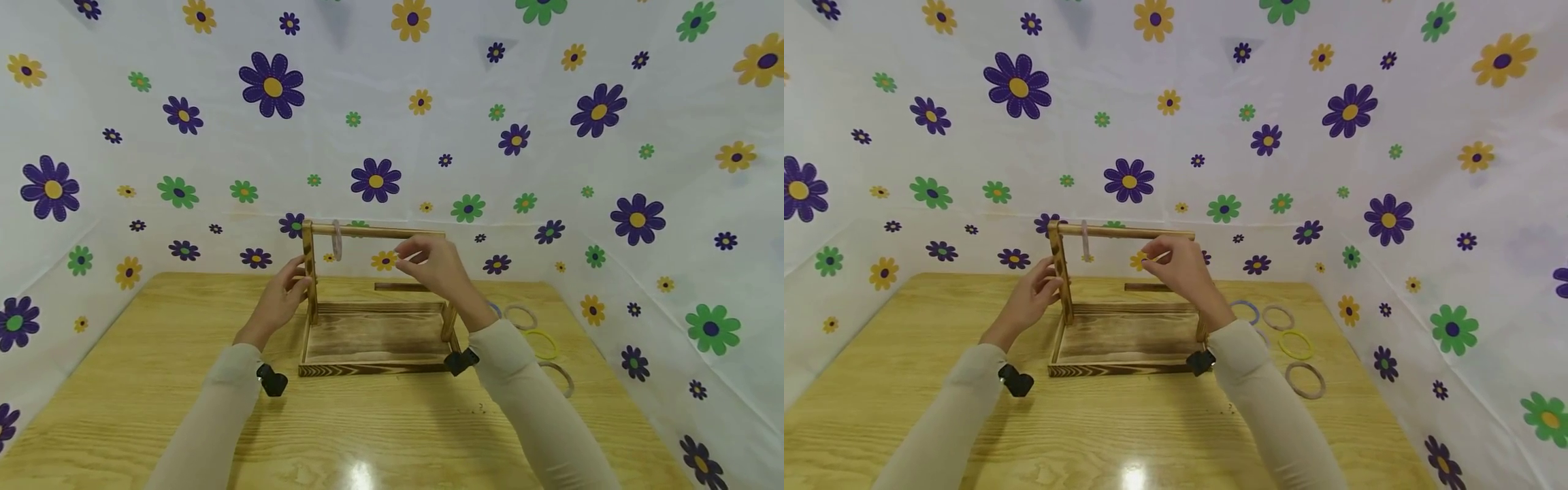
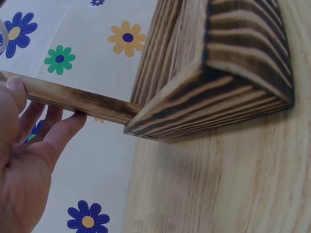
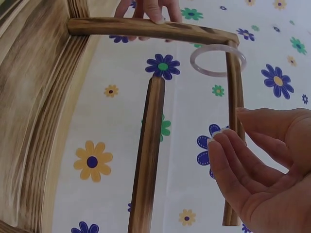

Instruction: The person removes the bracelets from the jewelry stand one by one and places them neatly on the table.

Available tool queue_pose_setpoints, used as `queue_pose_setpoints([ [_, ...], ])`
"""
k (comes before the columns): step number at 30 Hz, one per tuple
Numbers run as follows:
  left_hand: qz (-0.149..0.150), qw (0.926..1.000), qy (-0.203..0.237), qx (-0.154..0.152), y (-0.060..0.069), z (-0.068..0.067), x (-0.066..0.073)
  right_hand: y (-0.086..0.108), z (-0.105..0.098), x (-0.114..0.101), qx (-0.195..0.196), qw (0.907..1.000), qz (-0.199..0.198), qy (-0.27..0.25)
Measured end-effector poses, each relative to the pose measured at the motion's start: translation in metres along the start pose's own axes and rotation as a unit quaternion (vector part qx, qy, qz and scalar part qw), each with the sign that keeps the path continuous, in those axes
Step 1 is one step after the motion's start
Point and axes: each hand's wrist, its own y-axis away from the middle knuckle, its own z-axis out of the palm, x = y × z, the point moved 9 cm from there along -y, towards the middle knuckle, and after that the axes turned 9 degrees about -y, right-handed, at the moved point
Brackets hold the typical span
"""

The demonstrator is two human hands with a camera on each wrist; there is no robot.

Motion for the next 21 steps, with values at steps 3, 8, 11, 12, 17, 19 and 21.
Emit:
queue_pose_setpoints([
  [3,0.003,1.0,0.001,0.001,-0.002,-0.001,0.0,-0.004,0.004,-0.006,0.004,1.0,-0.007,0.0],
  [8,0.006,1.0,0.006,0.003,-0.003,-0.002,0.0,-0.011,0.014,-0.013,0.007,0.9997,-0.022,-0.01],
  [11,0.003,1.0,0.008,0.0,-0.003,-0.002,-0.001,-0.013,0.02,-0.016,0.008,0.9996,-0.021,-0.019],
  [12,0.002,1.0,0.008,-0.001,-0.003,-0.002,-0.001,-0.014,0.021,-0.016,0.009,0.9995,-0.019,-0.022],
  [17,0.001,1.0,0.009,-0.001,-0.003,-0.001,-0.001,-0.017,0.032,-0.019,0.013,0.9991,-0.012,-0.039],
  [19,0.003,0.9999,0.01,0.001,-0.003,-0.001,0.0,-0.019,0.036,-0.021,0.01,0.9989,-0.014,-0.044],
  [21,0.007,0.9999,0.01,0.002,-0.003,-0.001,0.001,-0.021,0.04,-0.023,0.011,0.9988,-0.018,-0.045],
])
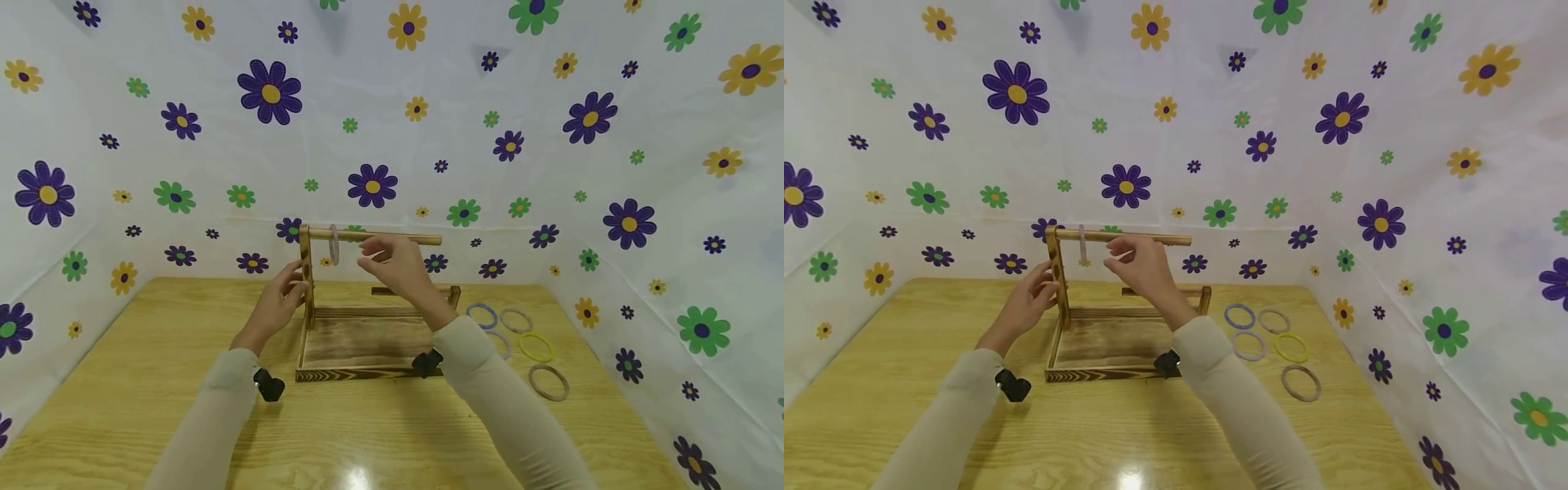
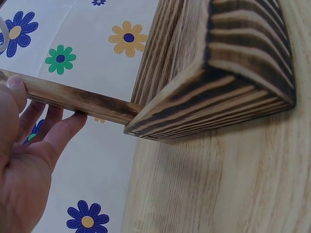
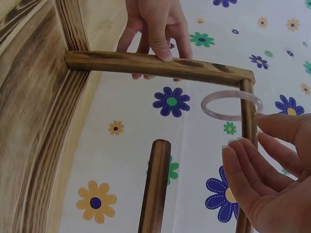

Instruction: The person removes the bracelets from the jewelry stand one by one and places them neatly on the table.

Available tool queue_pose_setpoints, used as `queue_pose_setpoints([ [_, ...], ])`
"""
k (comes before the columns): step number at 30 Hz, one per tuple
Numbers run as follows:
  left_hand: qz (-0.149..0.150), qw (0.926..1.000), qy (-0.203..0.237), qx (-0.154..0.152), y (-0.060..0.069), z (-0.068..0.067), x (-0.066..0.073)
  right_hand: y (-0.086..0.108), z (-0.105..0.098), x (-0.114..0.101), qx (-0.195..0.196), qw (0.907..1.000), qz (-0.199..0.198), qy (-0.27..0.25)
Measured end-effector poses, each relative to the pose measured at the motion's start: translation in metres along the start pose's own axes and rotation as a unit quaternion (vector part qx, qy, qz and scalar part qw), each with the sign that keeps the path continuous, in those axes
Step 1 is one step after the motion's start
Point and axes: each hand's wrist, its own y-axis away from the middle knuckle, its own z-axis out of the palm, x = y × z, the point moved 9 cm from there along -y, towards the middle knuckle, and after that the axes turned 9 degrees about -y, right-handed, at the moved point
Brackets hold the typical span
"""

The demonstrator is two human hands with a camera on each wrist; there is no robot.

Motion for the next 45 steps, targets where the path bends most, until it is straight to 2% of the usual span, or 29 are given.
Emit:
queue_pose_setpoints([
  [15,0.005,1.0,0.0,-0.002,0.001,0.001,0.001,-0.01,0.026,0.002,0.013,0.9998,0.004,0.012],
  [25,0.008,0.9999,0.009,-0.002,0.0,0.001,0.001,-0.013,0.039,-0.007,0.027,0.9993,-0.021,0.013],
  [35,0.013,0.9999,0.008,-0.003,0.0,0.002,0.002,-0.012,0.038,-0.011,0.041,0.9985,-0.029,0.022],
  [45,0.002,1.0,-0.003,-0.003,0.001,0.002,0.0,-0.012,0.033,-0.009,0.061,0.9979,-0.016,0.018],
])
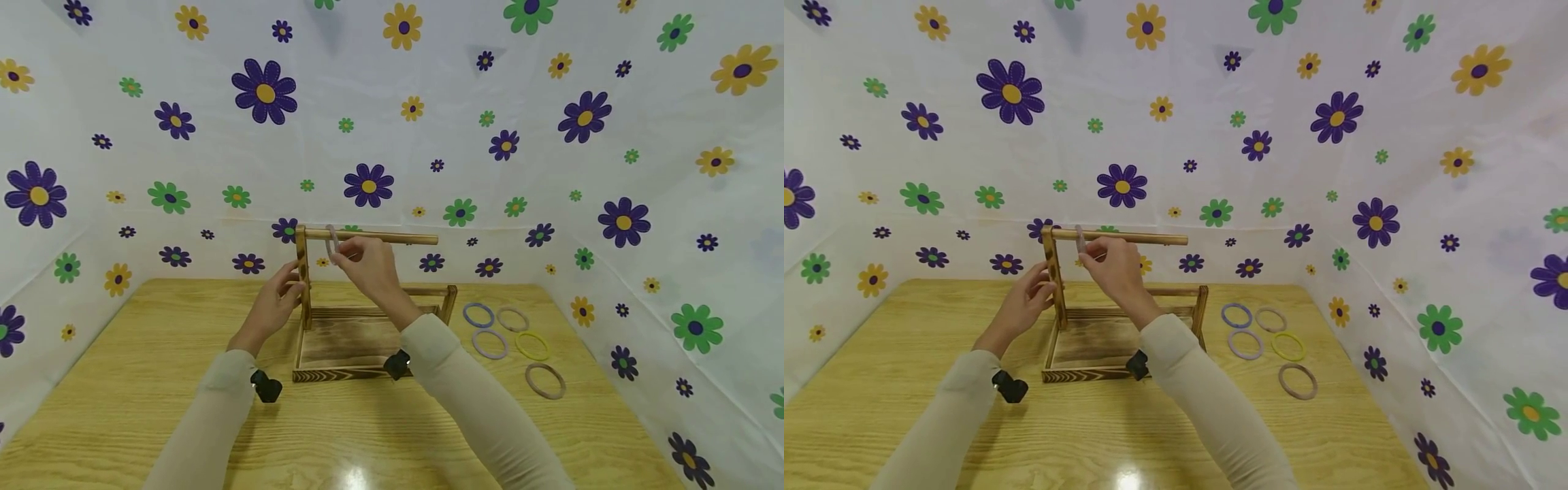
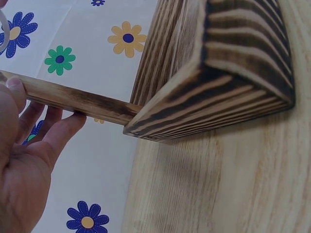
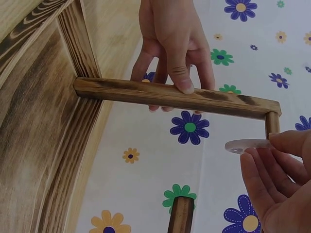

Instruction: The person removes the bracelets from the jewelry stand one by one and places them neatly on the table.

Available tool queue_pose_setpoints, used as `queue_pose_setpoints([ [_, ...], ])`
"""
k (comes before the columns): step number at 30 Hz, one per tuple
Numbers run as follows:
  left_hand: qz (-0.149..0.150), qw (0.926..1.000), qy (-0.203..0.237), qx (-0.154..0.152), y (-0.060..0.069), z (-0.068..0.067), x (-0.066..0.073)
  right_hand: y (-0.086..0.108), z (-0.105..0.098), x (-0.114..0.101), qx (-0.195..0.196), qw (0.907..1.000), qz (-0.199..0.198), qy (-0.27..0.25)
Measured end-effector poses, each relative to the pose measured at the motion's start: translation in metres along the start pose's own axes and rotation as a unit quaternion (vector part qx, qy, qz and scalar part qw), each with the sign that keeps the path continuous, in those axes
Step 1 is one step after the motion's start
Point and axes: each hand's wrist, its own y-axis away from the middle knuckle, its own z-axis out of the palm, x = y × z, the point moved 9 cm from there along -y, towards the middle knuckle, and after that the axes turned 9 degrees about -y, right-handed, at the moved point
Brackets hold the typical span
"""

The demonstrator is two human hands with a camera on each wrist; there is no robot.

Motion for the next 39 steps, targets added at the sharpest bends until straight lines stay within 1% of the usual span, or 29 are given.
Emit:
queue_pose_setpoints([
  [5,-0.002,1.0,-0.009,0.0,0.001,0.0,0.0,-0.001,-0.003,0.001,0.007,1.0,0.003,-0.006],
  [11,-0.008,1.0,-0.002,-0.003,0.001,0.0,0.0,-0.002,-0.007,0.0,0.008,0.9999,0.007,-0.01],
  [19,-0.009,0.9999,-0.006,-0.002,0.001,0.0,-0.001,0.0,-0.016,0.0,0.016,0.9999,-0.001,-0.004],
  [27,-0.004,1.0,0.002,-0.003,0.001,0.0,0.0,0.003,-0.028,0.009,0.027,0.9993,0.019,-0.017],
  [33,-0.008,0.9999,0.008,-0.008,0.001,0.0,-0.002,0.004,-0.037,0.013,0.036,0.9991,0.006,-0.023],
  [36,-0.004,1.0,0.007,-0.006,0.0,0.0,-0.003,0.005,-0.042,0.015,0.038,0.9987,0.009,-0.032],
  [39,-0.005,0.9999,0.011,-0.006,0.0,0.0,-0.003,0.006,-0.047,0.018,0.04,0.9985,0.011,-0.037],
])
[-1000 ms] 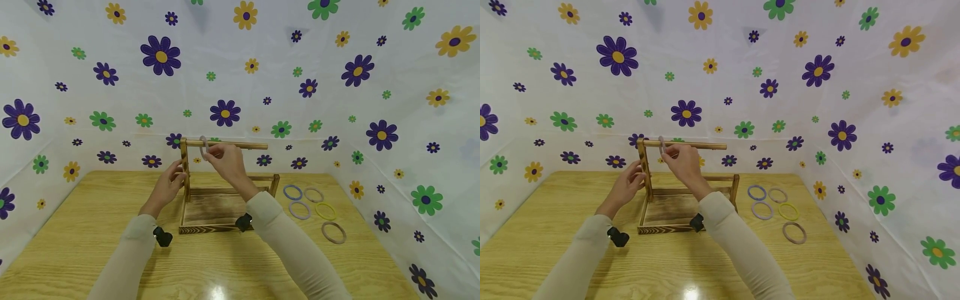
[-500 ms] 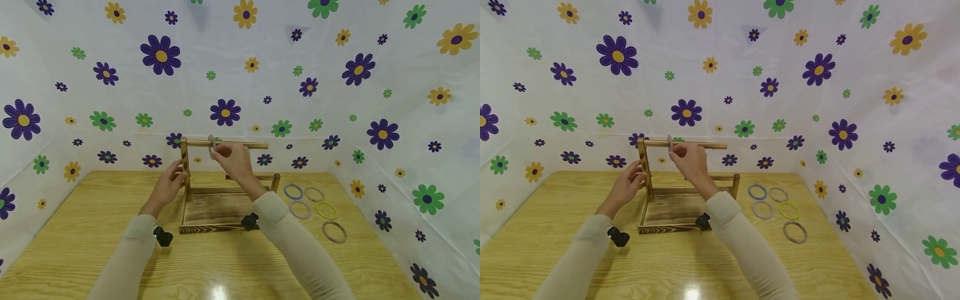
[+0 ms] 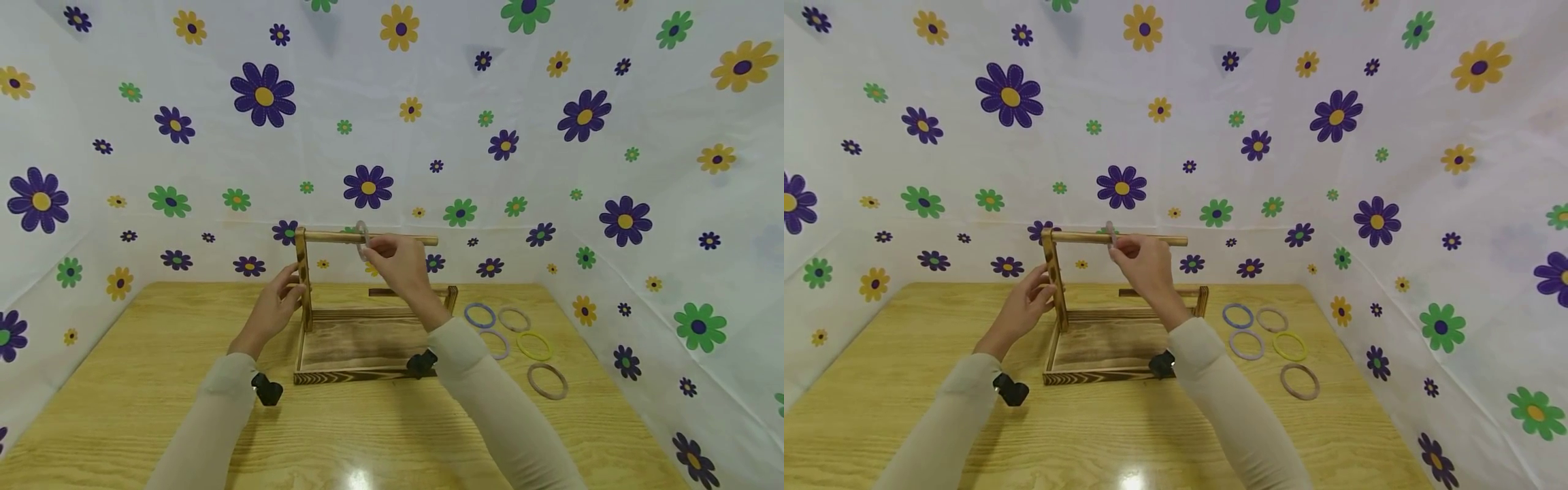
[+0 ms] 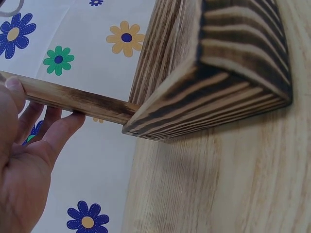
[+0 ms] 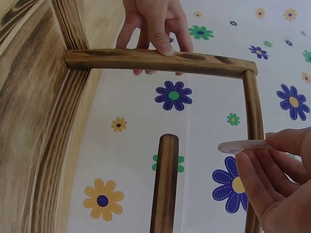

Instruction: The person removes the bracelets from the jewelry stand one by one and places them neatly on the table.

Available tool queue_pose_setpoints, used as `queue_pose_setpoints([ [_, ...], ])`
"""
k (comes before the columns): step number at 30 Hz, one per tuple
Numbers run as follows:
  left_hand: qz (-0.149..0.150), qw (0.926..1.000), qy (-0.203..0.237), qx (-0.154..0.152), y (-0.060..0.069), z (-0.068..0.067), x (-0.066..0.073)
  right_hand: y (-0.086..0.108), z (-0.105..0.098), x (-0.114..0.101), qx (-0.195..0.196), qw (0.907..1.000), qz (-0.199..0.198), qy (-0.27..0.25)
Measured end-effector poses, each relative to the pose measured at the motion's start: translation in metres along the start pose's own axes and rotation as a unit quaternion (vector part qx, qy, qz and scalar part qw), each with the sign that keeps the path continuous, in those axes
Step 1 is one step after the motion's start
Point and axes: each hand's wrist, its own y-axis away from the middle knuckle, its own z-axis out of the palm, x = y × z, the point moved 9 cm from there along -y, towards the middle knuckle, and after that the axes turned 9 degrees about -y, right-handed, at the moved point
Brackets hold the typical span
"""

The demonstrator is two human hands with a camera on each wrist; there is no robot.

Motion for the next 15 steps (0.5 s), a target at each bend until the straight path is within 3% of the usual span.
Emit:
queue_pose_setpoints([
  [15,-0.001,1.0,-0.003,0.001,-0.001,0.002,0.0,0.003,-0.027,0.006,0.012,0.9999,0.002,0.003],
])
